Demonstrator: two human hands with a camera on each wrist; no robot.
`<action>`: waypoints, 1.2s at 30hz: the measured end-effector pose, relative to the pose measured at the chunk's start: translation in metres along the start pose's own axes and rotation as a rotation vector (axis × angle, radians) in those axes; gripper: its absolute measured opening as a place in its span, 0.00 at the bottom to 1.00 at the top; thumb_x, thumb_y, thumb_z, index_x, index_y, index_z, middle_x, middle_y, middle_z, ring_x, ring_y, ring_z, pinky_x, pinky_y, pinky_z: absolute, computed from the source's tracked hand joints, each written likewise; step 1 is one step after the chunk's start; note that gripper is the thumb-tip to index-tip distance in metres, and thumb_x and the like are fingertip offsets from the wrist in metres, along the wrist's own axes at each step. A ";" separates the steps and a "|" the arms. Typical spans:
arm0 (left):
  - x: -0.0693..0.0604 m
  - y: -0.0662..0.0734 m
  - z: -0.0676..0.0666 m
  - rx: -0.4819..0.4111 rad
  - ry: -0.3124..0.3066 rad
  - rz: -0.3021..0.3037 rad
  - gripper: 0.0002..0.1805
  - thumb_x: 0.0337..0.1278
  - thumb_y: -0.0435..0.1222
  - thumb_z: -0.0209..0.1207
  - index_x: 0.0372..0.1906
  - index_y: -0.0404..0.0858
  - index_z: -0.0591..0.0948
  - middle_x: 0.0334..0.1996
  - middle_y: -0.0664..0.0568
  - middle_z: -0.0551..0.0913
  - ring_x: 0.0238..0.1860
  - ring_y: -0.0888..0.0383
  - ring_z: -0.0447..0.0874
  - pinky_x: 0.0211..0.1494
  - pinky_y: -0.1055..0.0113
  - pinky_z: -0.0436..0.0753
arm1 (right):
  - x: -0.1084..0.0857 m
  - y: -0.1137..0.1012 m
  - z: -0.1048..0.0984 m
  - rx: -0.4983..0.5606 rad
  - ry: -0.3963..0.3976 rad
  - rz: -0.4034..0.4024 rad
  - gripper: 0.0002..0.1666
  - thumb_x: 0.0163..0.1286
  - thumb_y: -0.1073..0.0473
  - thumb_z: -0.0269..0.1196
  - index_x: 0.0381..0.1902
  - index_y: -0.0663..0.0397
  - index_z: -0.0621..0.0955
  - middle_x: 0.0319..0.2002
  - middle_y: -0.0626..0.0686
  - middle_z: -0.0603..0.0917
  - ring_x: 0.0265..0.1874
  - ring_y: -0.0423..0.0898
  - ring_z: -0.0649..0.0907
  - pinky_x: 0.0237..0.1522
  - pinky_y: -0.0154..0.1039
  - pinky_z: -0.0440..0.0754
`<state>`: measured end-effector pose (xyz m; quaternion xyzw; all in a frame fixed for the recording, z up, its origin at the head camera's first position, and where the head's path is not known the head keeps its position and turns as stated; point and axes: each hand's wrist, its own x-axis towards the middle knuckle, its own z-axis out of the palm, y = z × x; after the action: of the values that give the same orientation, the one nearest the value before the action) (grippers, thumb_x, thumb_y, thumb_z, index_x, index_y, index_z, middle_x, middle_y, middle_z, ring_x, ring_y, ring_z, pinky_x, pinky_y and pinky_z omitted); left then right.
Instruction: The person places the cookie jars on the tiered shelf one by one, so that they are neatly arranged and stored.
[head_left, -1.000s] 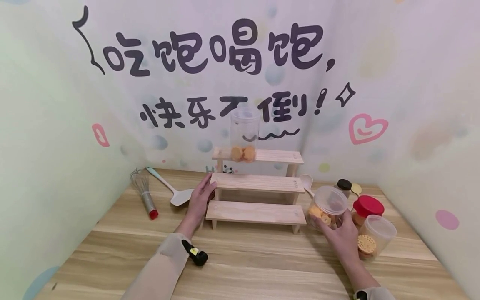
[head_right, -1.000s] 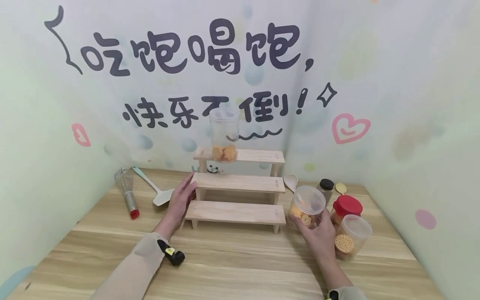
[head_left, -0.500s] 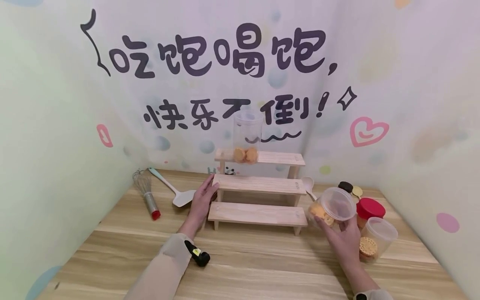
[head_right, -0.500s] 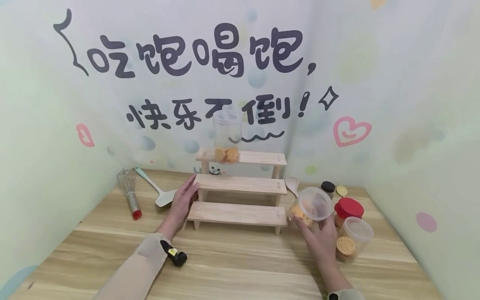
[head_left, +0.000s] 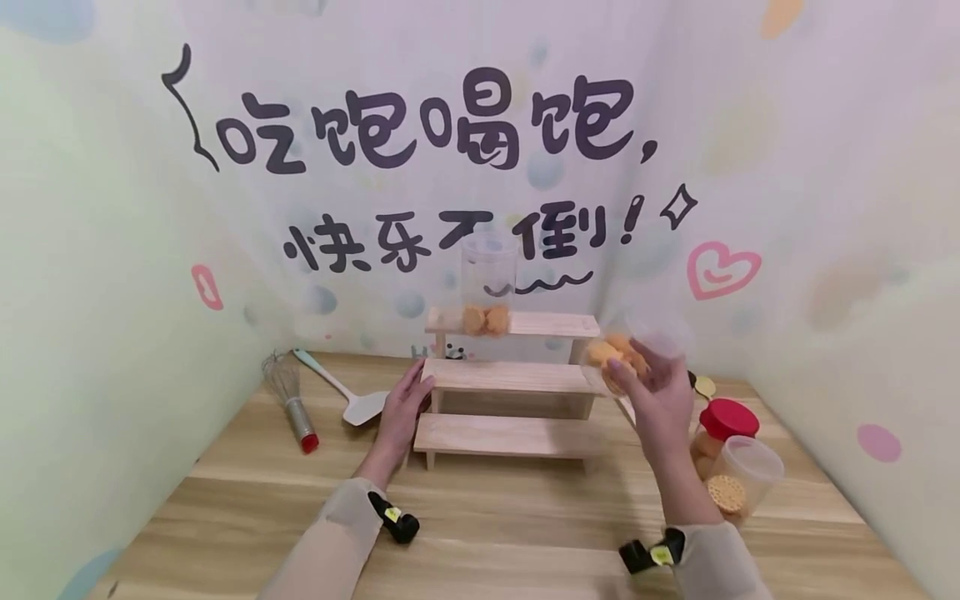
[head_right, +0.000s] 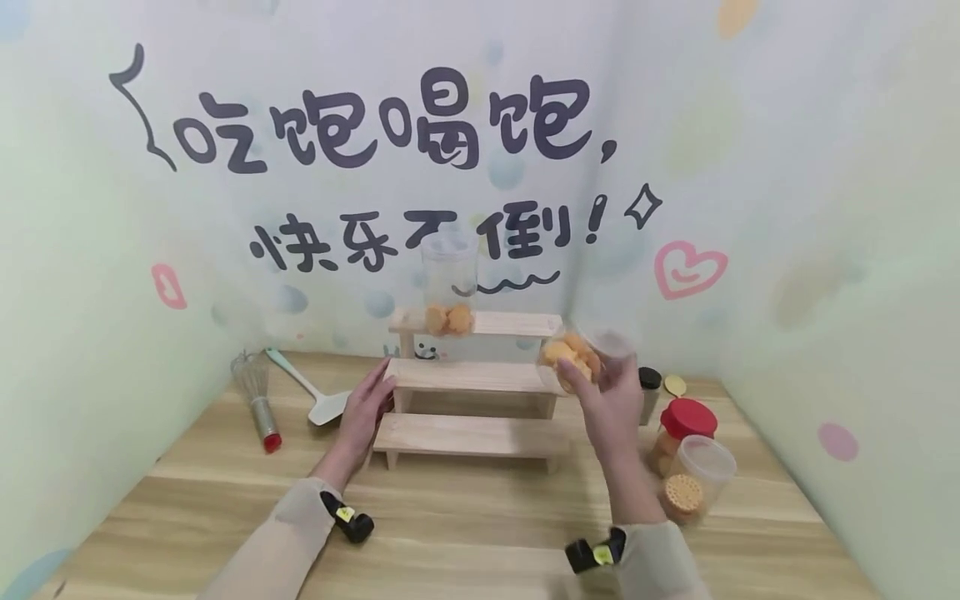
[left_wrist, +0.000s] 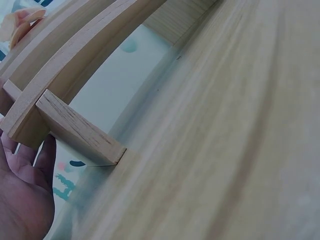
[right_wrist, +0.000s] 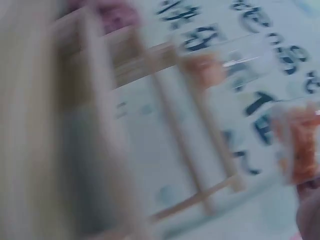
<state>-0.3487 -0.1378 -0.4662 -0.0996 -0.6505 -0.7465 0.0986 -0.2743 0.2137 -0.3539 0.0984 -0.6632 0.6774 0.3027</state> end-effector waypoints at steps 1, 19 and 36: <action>-0.001 0.000 0.000 -0.004 0.002 -0.004 0.35 0.71 0.48 0.58 0.78 0.45 0.63 0.79 0.50 0.55 0.76 0.52 0.57 0.73 0.52 0.65 | 0.007 -0.009 0.006 -0.029 -0.011 0.057 0.37 0.62 0.57 0.74 0.66 0.50 0.72 0.63 0.56 0.77 0.66 0.49 0.74 0.67 0.40 0.71; -0.004 0.004 -0.002 -0.013 0.005 -0.035 0.32 0.74 0.44 0.56 0.78 0.47 0.63 0.79 0.50 0.55 0.76 0.54 0.56 0.73 0.55 0.64 | 0.034 0.031 0.090 -0.083 -0.059 0.037 0.50 0.59 0.51 0.77 0.73 0.44 0.63 0.63 0.49 0.75 0.61 0.44 0.76 0.62 0.39 0.75; -0.012 0.028 0.003 0.022 -0.026 -0.050 0.33 0.75 0.42 0.55 0.79 0.41 0.60 0.79 0.46 0.53 0.76 0.51 0.56 0.73 0.54 0.66 | 0.035 0.025 0.087 -0.124 -0.060 0.046 0.52 0.66 0.49 0.71 0.80 0.31 0.56 0.71 0.51 0.70 0.71 0.43 0.68 0.70 0.41 0.67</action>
<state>-0.3294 -0.1380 -0.4423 -0.0920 -0.6623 -0.7400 0.0724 -0.3392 0.1417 -0.3472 0.0843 -0.7148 0.6384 0.2726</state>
